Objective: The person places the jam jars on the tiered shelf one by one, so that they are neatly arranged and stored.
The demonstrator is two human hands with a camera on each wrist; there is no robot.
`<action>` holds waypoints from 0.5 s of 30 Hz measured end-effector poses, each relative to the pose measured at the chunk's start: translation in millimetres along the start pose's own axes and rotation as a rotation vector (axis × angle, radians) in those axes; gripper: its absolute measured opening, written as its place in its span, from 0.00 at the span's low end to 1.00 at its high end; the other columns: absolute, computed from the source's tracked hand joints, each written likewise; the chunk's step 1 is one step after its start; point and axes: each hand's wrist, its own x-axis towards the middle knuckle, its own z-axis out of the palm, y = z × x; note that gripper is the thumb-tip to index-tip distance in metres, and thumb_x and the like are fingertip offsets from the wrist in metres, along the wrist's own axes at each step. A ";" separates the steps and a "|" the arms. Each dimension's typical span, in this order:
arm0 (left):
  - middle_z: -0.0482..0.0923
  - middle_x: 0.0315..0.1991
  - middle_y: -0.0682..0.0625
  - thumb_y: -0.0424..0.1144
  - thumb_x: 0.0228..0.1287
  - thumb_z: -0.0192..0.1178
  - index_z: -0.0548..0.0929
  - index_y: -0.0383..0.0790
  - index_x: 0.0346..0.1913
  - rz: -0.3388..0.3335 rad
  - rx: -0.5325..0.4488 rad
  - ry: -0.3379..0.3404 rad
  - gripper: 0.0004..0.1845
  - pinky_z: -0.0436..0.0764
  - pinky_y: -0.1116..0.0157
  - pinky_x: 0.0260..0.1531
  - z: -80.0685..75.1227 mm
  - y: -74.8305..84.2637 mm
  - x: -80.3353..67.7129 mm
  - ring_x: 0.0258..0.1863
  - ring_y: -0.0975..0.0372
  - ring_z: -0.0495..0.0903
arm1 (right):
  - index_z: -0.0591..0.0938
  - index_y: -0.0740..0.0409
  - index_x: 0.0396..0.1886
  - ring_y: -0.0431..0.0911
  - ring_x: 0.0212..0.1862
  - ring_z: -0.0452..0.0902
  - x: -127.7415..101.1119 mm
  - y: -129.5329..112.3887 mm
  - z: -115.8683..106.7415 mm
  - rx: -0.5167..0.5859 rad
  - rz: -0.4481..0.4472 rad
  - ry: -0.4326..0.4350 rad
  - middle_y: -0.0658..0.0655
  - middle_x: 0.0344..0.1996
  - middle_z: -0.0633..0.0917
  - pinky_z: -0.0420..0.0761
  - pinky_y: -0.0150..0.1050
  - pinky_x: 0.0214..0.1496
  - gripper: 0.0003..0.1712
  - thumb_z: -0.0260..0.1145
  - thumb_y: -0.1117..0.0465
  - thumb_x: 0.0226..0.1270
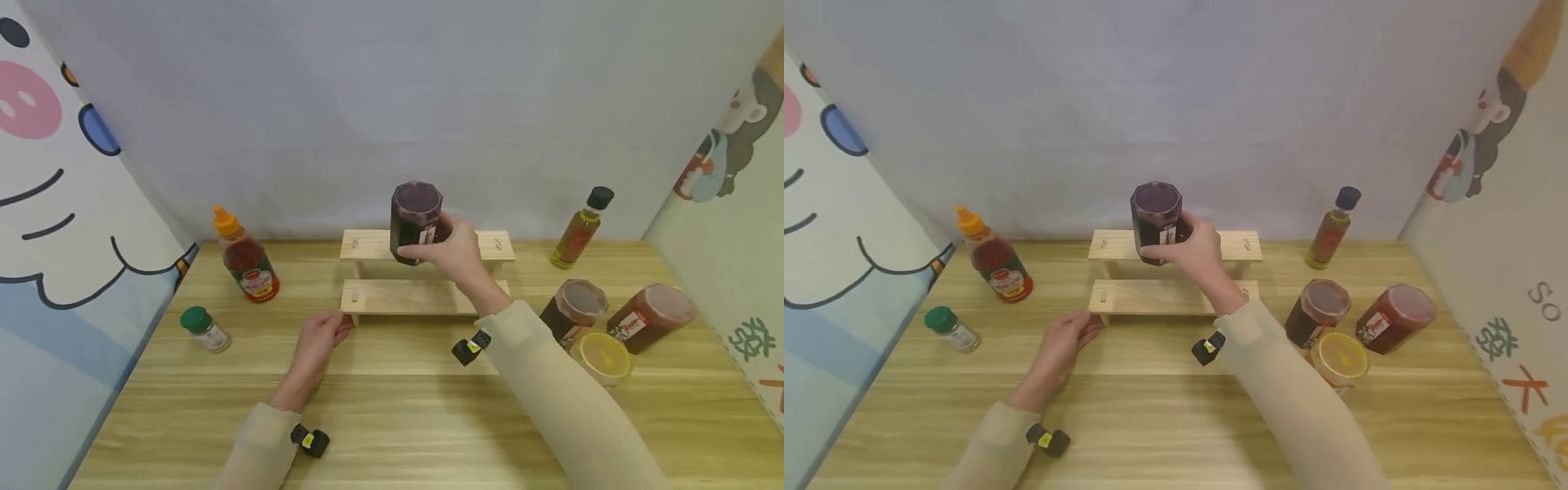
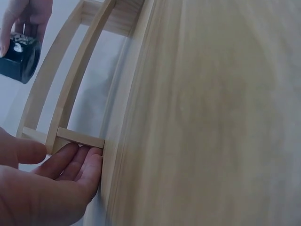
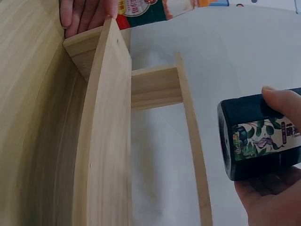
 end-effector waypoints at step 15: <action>0.74 0.52 0.31 0.34 0.75 0.45 0.73 0.18 0.56 0.006 -0.004 0.020 0.19 0.75 0.60 0.55 -0.9 -3.4 2.5 0.53 0.48 0.75 | 0.80 0.54 0.54 0.45 0.46 0.79 27.4 7.6 27.1 -0.032 0.035 0.018 0.51 0.45 0.83 0.81 0.40 0.46 0.37 0.83 0.59 0.39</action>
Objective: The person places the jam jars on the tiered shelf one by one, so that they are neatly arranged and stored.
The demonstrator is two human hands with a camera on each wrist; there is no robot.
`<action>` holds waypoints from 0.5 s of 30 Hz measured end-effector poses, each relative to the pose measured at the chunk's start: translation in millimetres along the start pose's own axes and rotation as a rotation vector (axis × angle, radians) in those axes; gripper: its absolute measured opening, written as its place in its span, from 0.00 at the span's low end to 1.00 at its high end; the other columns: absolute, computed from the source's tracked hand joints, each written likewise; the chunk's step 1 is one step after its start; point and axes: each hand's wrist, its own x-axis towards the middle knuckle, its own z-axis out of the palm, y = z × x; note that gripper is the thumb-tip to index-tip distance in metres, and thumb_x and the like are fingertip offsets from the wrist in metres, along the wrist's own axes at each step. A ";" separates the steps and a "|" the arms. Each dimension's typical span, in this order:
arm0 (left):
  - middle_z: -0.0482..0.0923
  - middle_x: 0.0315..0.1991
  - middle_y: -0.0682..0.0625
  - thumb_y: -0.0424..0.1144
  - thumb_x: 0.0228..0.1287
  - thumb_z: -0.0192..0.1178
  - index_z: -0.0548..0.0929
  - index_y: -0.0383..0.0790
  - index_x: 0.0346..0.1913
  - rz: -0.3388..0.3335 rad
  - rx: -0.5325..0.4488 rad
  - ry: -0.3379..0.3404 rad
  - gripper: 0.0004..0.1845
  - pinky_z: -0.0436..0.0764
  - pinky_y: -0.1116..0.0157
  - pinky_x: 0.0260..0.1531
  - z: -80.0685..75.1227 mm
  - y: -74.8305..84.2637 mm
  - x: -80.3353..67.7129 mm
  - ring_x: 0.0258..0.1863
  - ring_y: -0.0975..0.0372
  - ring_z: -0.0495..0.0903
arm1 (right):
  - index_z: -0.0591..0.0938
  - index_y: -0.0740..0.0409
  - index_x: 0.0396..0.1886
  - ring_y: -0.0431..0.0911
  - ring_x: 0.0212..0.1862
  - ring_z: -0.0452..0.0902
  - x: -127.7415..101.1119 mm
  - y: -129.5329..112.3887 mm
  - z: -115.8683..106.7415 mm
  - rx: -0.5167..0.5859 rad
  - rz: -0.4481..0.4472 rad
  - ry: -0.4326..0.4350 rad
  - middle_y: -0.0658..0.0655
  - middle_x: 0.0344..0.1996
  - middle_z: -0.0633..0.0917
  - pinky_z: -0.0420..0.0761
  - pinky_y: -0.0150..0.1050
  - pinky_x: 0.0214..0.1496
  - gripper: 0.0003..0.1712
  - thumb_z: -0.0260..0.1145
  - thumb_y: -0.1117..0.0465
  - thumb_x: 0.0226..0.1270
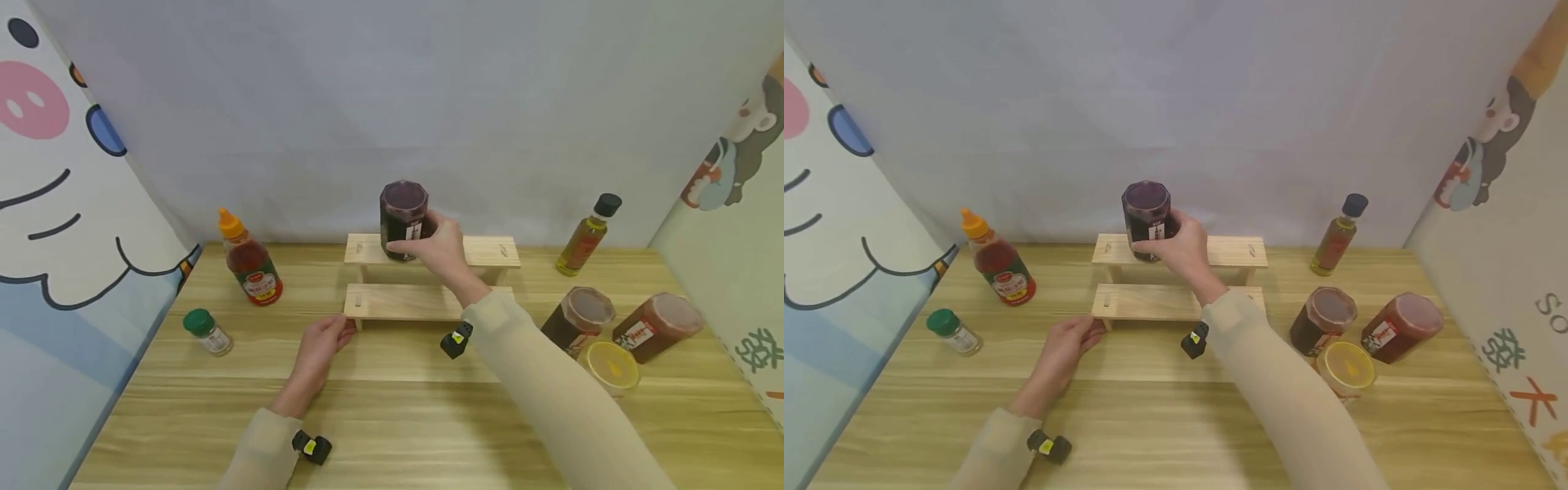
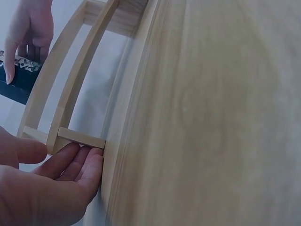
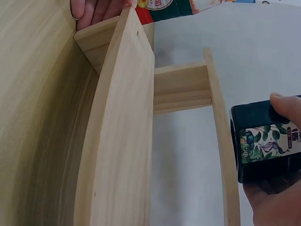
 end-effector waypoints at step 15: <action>0.74 0.52 0.30 0.35 0.75 0.46 0.72 0.18 0.56 0.015 0.004 -0.001 0.20 0.74 0.58 0.56 -0.7 -0.2 -2.3 0.53 0.47 0.75 | 0.78 0.55 0.57 0.46 0.46 0.79 2.1 3.5 4.6 -0.035 -0.009 -0.011 0.53 0.46 0.83 0.81 0.41 0.46 0.40 0.83 0.58 0.39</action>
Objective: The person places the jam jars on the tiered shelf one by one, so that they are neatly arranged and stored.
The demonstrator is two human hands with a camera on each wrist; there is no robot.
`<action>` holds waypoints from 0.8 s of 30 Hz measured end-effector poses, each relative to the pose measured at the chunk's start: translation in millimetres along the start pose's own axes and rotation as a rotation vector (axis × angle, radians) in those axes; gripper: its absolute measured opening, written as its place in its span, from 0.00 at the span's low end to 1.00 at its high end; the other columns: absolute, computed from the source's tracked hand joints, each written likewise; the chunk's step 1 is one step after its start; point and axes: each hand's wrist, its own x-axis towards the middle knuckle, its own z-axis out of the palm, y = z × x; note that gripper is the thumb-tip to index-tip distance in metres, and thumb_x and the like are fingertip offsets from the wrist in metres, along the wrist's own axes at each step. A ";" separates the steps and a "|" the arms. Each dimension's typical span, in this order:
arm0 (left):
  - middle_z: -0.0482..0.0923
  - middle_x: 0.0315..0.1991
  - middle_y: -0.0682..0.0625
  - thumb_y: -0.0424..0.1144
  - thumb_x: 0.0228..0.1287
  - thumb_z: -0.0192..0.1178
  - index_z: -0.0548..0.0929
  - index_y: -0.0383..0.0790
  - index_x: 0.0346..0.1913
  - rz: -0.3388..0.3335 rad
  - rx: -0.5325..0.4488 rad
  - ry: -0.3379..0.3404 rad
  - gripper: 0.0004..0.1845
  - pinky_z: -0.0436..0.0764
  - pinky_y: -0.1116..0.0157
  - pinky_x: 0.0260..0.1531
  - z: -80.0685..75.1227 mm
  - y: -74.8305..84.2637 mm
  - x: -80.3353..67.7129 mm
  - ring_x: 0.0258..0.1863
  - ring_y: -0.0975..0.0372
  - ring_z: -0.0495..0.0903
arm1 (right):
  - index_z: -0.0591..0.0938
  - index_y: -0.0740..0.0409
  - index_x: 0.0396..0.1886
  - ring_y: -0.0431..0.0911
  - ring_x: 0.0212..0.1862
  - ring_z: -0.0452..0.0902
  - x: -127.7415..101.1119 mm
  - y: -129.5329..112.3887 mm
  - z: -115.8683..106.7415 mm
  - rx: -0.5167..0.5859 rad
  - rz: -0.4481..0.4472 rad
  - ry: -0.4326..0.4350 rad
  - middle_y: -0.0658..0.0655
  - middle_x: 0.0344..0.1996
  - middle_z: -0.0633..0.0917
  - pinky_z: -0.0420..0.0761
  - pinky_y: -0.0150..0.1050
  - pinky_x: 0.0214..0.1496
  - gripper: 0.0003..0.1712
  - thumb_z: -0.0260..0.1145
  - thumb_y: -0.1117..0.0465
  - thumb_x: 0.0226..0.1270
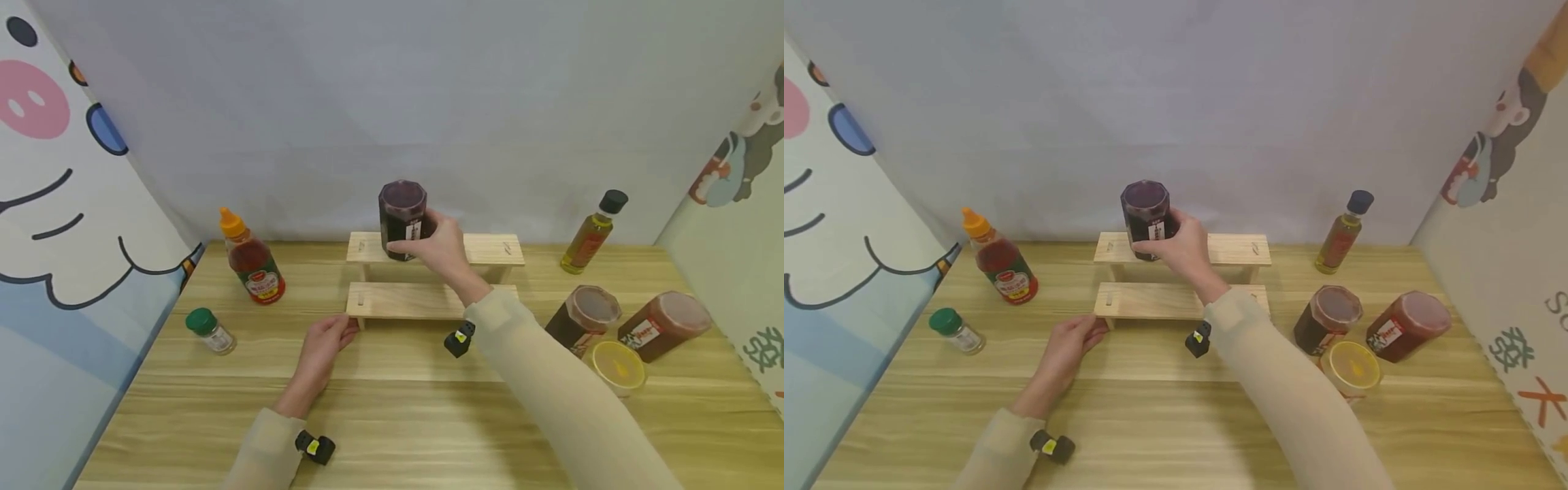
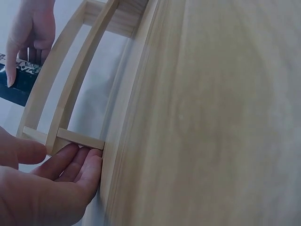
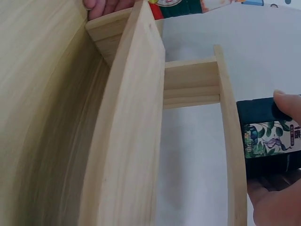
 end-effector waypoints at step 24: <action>0.74 0.52 0.30 0.35 0.76 0.44 0.73 0.18 0.56 -0.020 0.014 0.011 0.20 0.75 0.60 0.55 2.2 1.7 1.5 0.53 0.48 0.75 | 0.63 0.64 0.70 0.49 0.65 0.65 -80.6 -13.5 -43.9 0.104 -0.076 -0.065 0.59 0.64 0.70 0.67 0.37 0.65 0.45 0.75 0.65 0.55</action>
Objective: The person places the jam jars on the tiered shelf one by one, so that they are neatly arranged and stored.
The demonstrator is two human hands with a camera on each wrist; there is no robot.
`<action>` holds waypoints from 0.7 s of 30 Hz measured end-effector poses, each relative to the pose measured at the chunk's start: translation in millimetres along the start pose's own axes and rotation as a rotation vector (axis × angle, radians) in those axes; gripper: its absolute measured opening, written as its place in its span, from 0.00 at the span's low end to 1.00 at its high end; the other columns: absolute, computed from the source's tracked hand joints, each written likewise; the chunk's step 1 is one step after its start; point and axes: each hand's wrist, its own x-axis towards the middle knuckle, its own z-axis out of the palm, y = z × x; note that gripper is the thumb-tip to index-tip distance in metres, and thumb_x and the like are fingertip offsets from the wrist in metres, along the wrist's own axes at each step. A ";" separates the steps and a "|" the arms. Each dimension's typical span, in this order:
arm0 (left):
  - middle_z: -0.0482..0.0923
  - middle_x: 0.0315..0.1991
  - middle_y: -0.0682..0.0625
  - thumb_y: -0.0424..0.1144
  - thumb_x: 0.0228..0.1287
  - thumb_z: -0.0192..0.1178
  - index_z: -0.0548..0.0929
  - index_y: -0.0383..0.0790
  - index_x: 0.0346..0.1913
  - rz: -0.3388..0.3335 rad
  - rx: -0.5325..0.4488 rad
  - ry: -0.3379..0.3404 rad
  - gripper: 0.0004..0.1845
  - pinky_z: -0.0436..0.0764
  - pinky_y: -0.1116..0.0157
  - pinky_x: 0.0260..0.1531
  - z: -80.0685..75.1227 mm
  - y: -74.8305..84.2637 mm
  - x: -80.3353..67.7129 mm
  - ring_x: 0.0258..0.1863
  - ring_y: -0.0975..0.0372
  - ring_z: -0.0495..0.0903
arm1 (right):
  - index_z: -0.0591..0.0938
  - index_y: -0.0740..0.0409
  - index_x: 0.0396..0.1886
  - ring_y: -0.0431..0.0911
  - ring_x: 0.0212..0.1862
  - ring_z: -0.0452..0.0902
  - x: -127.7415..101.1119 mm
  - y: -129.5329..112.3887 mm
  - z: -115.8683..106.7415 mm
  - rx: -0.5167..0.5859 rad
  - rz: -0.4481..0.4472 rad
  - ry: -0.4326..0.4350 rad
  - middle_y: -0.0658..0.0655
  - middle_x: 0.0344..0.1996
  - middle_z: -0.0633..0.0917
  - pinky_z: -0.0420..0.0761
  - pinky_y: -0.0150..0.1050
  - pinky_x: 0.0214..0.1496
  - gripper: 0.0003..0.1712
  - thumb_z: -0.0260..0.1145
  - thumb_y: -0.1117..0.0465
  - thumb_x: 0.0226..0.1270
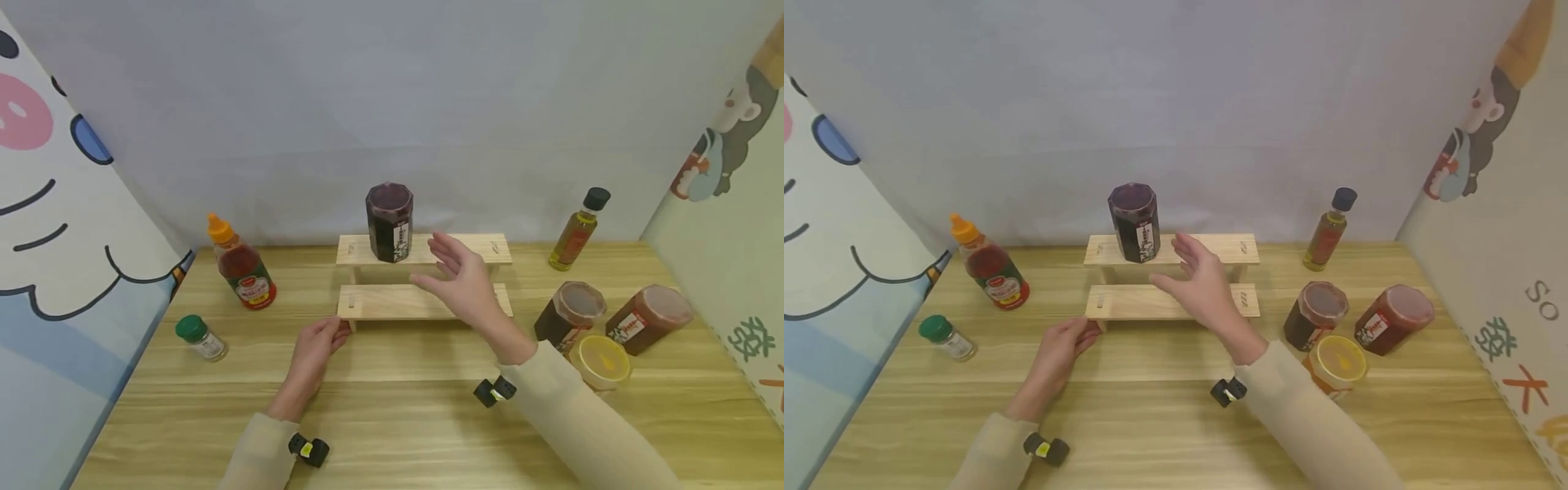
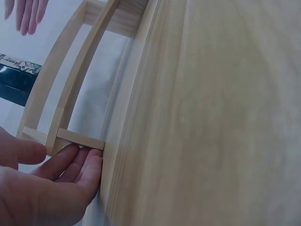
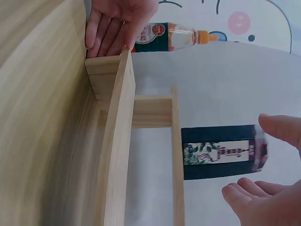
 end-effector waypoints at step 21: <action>0.73 0.54 0.29 0.36 0.76 0.44 0.71 0.18 0.57 0.005 0.015 -0.006 0.21 0.74 0.59 0.56 2.4 -0.2 -1.2 0.54 0.47 0.73 | 0.71 0.58 0.66 0.48 0.63 0.68 -70.2 -0.4 -43.4 -0.234 -0.141 -0.005 0.54 0.62 0.73 0.69 0.34 0.62 0.40 0.76 0.60 0.53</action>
